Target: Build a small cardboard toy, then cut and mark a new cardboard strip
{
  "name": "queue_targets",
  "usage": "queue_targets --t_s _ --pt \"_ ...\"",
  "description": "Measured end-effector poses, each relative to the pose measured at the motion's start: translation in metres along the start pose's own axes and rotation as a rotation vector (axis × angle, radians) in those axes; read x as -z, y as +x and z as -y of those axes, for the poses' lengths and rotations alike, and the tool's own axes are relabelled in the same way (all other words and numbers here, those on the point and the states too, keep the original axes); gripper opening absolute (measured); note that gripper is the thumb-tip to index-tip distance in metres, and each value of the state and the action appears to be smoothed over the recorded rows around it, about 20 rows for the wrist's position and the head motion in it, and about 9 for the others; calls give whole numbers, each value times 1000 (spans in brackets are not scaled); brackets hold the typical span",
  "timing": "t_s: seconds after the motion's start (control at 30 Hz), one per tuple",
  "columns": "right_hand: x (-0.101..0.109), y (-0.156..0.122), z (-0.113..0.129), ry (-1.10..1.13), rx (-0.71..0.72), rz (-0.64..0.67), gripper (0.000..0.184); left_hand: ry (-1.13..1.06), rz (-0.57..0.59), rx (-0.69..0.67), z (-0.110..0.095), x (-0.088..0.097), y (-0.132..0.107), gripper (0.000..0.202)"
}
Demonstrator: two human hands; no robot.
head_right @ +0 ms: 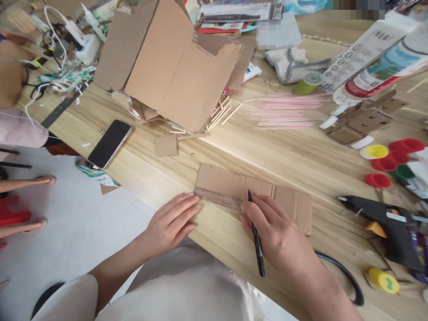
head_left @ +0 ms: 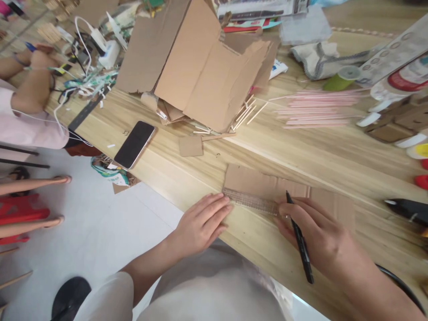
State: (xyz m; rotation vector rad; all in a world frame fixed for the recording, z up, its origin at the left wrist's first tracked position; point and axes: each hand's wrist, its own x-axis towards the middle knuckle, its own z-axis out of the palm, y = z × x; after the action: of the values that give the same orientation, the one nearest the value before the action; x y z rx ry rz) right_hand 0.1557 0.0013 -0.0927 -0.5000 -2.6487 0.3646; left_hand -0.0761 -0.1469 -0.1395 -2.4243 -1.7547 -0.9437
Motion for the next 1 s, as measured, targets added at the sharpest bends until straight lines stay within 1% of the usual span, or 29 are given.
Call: queue_targets --t_s 0.17,0.37,0.5,0.7,0.83,1.0 --pt "0 -5 3 25 -24 9 27 7 45 42 0 -1 -4 43" --pt "3 -4 3 -2 -37 -4 23 -58 15 111 0 -2 -5 58" --pt "4 -3 1 38 -55 6 27 -47 -15 118 -1 -1 -2 57" --pt "2 -3 0 41 -50 6 30 -49 18 125 -1 0 -2 54" --pt "0 -4 -2 46 -37 -7 31 -45 20 121 -1 1 -2 52" --pt "1 -2 -1 42 -18 -25 30 -59 34 124 0 1 -1 54"
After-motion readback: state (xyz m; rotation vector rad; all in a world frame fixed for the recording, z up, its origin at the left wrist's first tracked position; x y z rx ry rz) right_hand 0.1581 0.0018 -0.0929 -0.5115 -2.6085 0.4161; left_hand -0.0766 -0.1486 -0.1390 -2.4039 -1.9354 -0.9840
